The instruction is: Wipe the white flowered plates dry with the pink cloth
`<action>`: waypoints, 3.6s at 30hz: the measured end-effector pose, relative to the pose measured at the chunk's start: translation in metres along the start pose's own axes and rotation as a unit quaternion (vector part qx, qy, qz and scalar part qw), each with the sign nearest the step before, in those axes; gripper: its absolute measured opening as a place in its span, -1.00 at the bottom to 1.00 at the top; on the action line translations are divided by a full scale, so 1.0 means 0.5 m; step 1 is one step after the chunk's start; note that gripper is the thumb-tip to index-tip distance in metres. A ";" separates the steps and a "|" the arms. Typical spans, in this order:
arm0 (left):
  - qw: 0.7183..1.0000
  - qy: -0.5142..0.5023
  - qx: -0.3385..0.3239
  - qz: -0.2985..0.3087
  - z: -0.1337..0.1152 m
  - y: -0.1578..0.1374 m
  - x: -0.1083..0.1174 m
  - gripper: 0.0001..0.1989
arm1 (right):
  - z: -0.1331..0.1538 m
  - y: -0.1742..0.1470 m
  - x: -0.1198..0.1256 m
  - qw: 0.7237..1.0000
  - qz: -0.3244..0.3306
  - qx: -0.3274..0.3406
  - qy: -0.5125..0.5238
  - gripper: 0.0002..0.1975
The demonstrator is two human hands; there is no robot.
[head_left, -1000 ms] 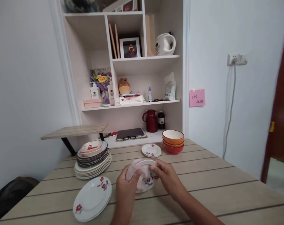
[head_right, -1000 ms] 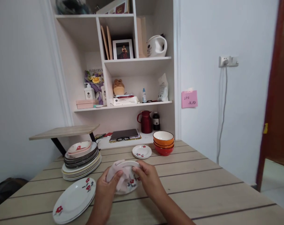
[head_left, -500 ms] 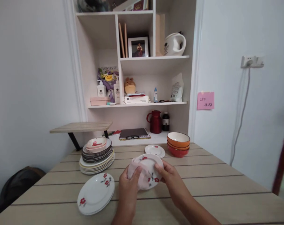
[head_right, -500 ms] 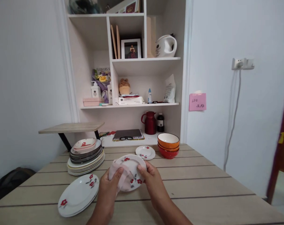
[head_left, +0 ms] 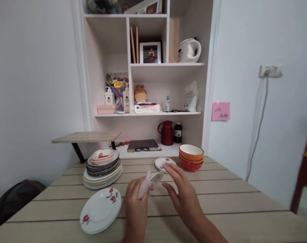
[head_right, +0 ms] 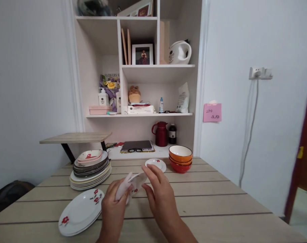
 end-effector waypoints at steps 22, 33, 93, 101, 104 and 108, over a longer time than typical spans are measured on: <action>0.979 -0.115 0.125 0.113 -0.020 -0.002 -0.048 -0.81 | -0.033 0.006 -0.030 0.977 0.130 -0.097 0.136 -0.79; 0.899 -0.245 0.352 0.088 0.049 -0.037 -0.072 -0.57 | -0.101 -0.035 -0.072 0.849 0.053 -0.330 0.409 -0.82; 0.833 -0.350 0.425 0.060 0.087 -0.073 -0.118 -0.45 | -0.149 -0.065 -0.092 0.733 -0.021 -0.437 0.521 -0.72; 0.889 -0.257 0.377 0.049 0.077 -0.058 -0.081 -0.59 | -0.129 -0.048 -0.080 0.771 0.007 -0.397 0.498 -0.76; 0.931 -0.198 0.303 0.043 0.048 -0.034 -0.052 -0.69 | -0.101 -0.025 -0.051 0.868 0.052 -0.322 0.376 -0.80; 0.985 -0.103 0.130 0.043 -0.003 -0.004 -0.027 -0.80 | -0.074 -0.005 -0.020 0.956 0.057 -0.211 0.196 -0.83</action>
Point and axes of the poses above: each hand's wrist, its own y-axis towards the middle knuckle, its own x-axis out of the back of the hand, z = x × y, the point moved 10 cm from there along y, towards the middle knuckle, and after that the axes turned 5 degrees about -x, right-handed, at the moved point
